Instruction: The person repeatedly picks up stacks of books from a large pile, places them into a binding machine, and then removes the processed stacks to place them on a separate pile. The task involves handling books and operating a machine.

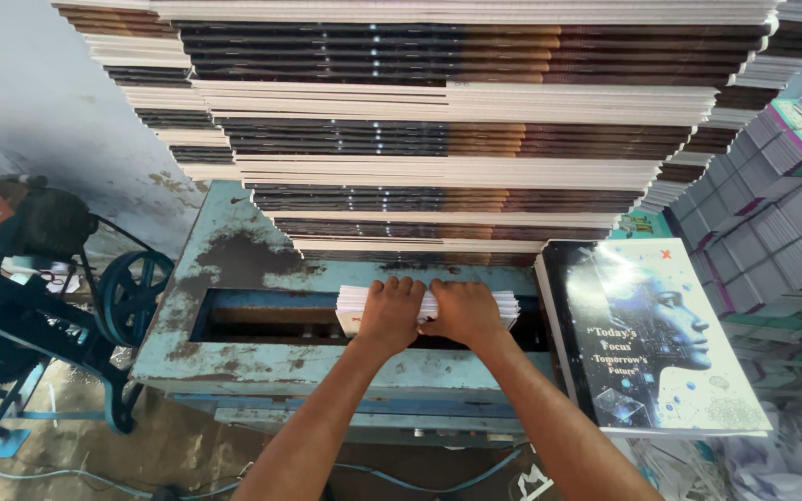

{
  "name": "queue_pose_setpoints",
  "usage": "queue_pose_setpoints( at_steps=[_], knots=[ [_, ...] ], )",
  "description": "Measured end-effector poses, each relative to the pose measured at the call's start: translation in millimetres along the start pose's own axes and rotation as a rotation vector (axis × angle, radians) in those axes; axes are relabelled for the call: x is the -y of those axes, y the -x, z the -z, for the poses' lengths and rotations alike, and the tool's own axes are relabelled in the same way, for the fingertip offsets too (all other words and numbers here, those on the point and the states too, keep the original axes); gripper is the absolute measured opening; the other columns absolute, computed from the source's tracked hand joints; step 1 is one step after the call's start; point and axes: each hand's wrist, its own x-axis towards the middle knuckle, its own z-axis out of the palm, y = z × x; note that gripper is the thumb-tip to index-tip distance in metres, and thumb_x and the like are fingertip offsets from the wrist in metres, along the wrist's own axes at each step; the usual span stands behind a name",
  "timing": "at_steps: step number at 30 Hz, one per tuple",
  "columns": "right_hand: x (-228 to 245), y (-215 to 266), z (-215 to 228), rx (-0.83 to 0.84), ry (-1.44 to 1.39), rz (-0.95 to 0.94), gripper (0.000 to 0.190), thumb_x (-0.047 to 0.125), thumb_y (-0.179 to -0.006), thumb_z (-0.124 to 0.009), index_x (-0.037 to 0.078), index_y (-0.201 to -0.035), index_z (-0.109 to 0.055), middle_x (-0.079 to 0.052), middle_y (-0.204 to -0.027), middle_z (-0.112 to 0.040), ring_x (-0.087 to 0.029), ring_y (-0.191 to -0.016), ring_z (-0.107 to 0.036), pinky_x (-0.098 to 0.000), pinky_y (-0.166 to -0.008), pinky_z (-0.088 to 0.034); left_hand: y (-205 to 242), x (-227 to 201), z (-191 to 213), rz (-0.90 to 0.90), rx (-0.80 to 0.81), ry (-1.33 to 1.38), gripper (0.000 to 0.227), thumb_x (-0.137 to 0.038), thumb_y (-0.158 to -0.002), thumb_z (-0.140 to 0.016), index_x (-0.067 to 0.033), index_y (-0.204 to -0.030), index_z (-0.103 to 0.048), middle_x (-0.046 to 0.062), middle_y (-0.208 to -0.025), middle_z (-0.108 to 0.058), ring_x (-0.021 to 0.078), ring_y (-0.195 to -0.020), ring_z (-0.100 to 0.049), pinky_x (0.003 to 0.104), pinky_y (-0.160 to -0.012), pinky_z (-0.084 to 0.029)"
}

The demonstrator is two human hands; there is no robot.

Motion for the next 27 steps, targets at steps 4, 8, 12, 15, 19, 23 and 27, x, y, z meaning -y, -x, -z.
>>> queue_pose_setpoints(
  at_steps=[4,8,12,15,19,23,27],
  knots=[
    [-1.6,-1.0,-1.4,-0.009,-0.003,0.013,0.056,0.046,-0.055,-0.093,0.009,-0.086,-0.064,-0.012,-0.078,-0.074,-0.034,-0.075,-0.073,-0.0465,-0.069,-0.057,0.4,0.3,-1.4,-0.003,-0.032,0.019,0.051,-0.015,-0.064,-0.086,-0.0067,-0.108,-0.06,0.01,-0.105,-0.063,0.0323,-0.103,-0.06,0.047,-0.087,-0.044],
    [-2.9,-0.2,-3.2,-0.017,-0.007,0.016,0.056,0.047,-0.055,-0.092,0.009,-0.085,-0.064,-0.012,-0.078,-0.074,-0.034,-0.075,-0.073,-0.0459,-0.068,-0.057,-0.2,-0.3,-0.3,0.012,0.002,0.011,0.052,-0.014,-0.065,-0.085,-0.0069,-0.109,-0.06,0.011,-0.106,-0.063,0.0319,-0.105,-0.06,0.047,-0.089,-0.043],
    [-3.2,0.0,-3.7,-0.035,-0.015,0.028,0.056,0.046,-0.055,-0.092,0.009,-0.086,-0.064,-0.011,-0.077,-0.074,-0.034,-0.074,-0.073,-0.0463,-0.067,-0.057,-0.7,-1.7,2.0,0.025,0.042,-0.008,0.052,-0.015,-0.066,-0.085,-0.0079,-0.112,-0.059,0.01,-0.11,-0.063,0.0312,-0.109,-0.059,0.047,-0.092,-0.043],
    [-2.4,-0.6,-3.3,-0.022,-0.017,0.015,0.056,0.046,-0.054,-0.093,0.009,-0.086,-0.064,-0.011,-0.075,-0.073,-0.033,-0.072,-0.073,-0.0461,-0.067,-0.057,-1.3,-2.1,3.7,0.032,0.062,-0.003,0.056,-0.016,-0.066,-0.086,-0.0076,-0.114,-0.059,0.01,-0.111,-0.062,0.0315,-0.11,-0.058,0.047,-0.093,-0.042],
    [-1.2,0.4,-2.0,-0.036,-0.012,0.026,0.055,0.045,-0.055,-0.093,0.009,-0.084,-0.064,-0.011,-0.074,-0.073,-0.034,-0.071,-0.072,-0.0463,-0.067,-0.057,-1.0,-2.4,4.2,0.029,0.067,-0.014,0.057,-0.017,-0.068,-0.086,-0.0081,-0.117,-0.059,0.01,-0.112,-0.062,0.0308,-0.111,-0.058,0.047,-0.093,-0.042],
    [-0.8,0.8,0.1,-0.041,-0.024,0.021,0.054,0.044,-0.054,-0.093,0.009,-0.084,-0.064,-0.011,-0.074,-0.073,-0.034,-0.071,-0.072,-0.0461,-0.067,-0.057,-2.0,-2.2,4.2,0.034,0.08,-0.01,0.058,-0.018,-0.068,-0.087,-0.0078,-0.117,-0.058,0.009,-0.111,-0.062,0.0303,-0.111,-0.058,0.046,-0.093,-0.042],
    [-0.9,0.2,1.1,-0.024,-0.032,0.017,0.055,0.045,-0.055,-0.093,0.009,-0.083,-0.064,-0.012,-0.074,-0.073,-0.034,-0.071,-0.072,-0.0462,-0.068,-0.057,-2.2,-2.3,4.7,0.034,0.081,-0.016,0.058,-0.02,-0.067,-0.088,-0.0074,-0.116,-0.058,0.009,-0.11,-0.062,0.0305,-0.11,-0.058,0.046,-0.092,-0.043]
  ],
)
